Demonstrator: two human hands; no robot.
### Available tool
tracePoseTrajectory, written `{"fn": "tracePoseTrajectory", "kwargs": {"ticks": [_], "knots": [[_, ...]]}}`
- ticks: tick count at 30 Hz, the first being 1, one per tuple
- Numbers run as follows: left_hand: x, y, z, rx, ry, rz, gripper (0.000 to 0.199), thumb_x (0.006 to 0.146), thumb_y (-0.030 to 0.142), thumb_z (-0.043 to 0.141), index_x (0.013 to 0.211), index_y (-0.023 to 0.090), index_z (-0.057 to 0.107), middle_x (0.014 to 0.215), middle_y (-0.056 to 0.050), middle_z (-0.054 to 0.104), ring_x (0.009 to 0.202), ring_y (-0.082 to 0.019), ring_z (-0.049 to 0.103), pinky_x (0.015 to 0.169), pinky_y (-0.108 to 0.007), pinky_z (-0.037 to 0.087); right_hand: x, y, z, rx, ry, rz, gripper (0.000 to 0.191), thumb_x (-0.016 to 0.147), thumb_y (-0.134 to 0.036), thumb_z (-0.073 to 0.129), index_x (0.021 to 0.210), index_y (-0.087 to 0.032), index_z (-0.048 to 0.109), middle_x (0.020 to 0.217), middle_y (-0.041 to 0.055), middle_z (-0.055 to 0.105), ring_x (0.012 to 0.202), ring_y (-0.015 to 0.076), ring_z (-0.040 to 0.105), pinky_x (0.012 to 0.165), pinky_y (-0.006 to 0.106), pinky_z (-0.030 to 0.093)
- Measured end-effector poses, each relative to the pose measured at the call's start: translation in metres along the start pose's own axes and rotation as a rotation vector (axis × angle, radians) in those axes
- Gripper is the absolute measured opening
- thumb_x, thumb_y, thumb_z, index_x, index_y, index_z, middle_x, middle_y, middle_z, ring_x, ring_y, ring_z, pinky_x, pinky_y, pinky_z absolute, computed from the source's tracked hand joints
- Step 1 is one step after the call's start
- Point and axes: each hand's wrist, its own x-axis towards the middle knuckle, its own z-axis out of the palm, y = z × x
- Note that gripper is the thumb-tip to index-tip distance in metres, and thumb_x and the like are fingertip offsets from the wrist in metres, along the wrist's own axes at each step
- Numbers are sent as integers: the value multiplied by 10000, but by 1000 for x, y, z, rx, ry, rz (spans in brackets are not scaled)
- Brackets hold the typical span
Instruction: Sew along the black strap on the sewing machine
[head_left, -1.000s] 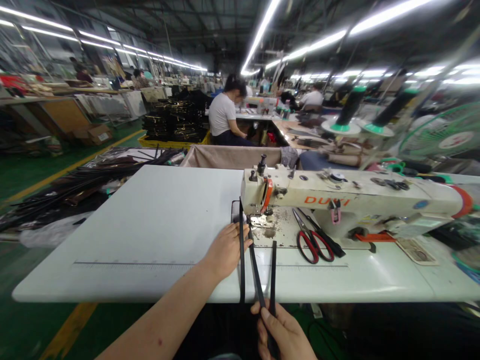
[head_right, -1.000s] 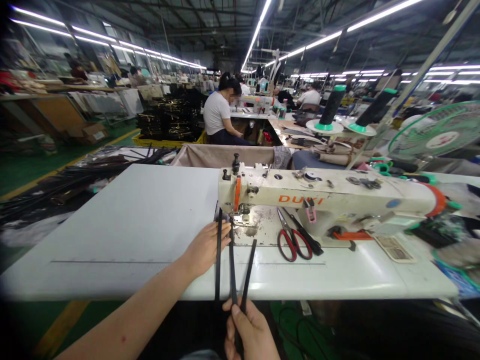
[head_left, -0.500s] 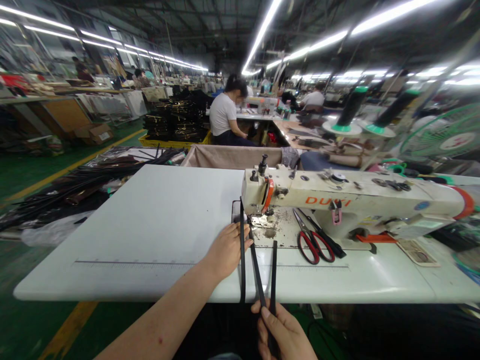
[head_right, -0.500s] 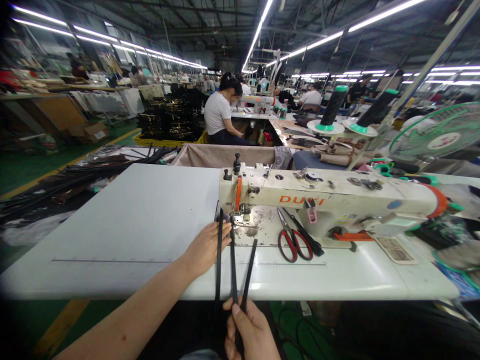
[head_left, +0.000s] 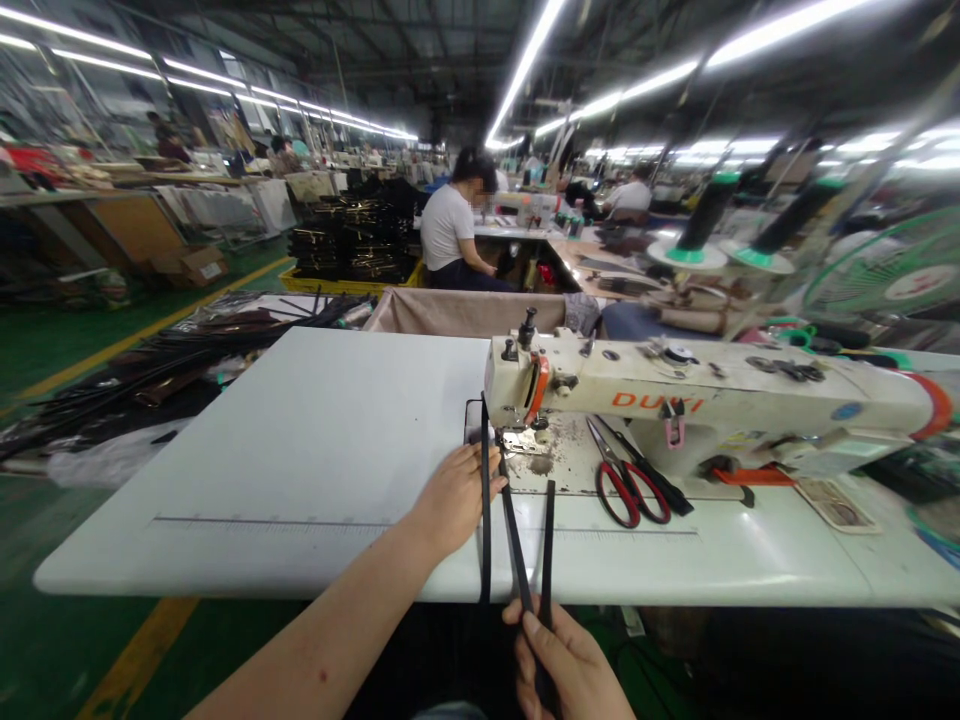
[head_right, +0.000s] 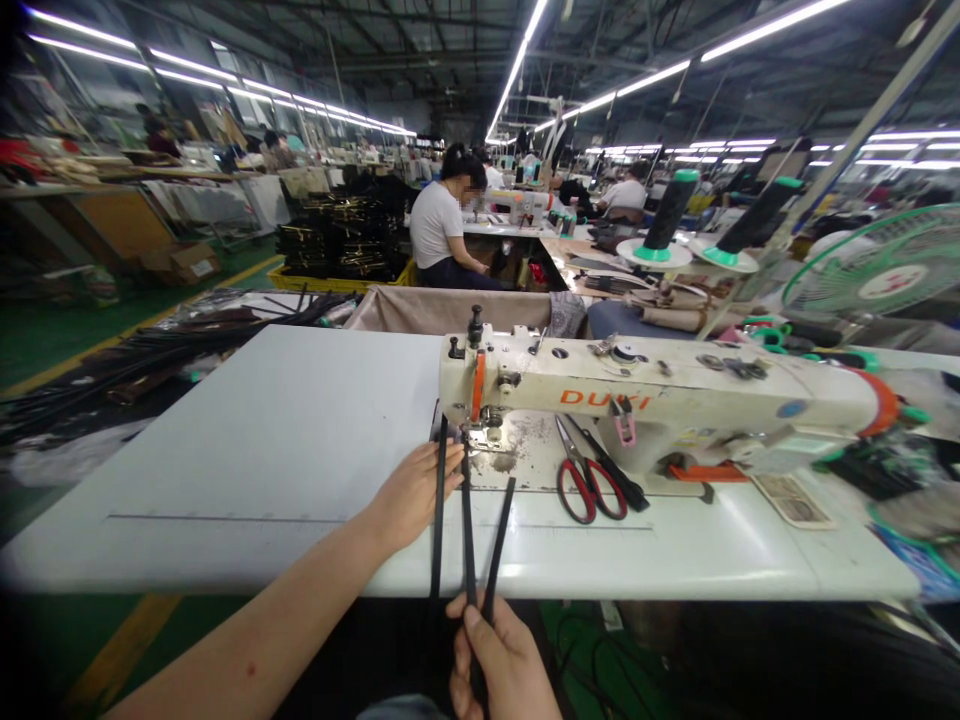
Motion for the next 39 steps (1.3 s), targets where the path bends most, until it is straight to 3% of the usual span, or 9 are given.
{"fn": "tracePoseTrajectory", "kwargs": {"ticks": [11, 39], "knots": [[1, 3, -5, -11, 12, -1, 317, 1036, 305, 460, 1278, 144, 589, 1319, -122, 657, 1290, -245, 577, 1139, -461, 453, 2, 5, -2, 7, -2, -26, 650, 687, -691, 775, 989, -154, 569, 584, -63, 491, 376, 52, 416, 355, 173, 195], [3, 3, -7, -20, -7, 0, 301, 1041, 306, 432, 1256, 155, 580, 1330, -122, 651, 1302, -260, 569, 1143, -479, 452, -1, 6, -2, 13, -12, -36, 610, 710, -663, 772, 979, -154, 573, 585, -64, 483, 373, 47, 400, 359, 176, 187]]}}
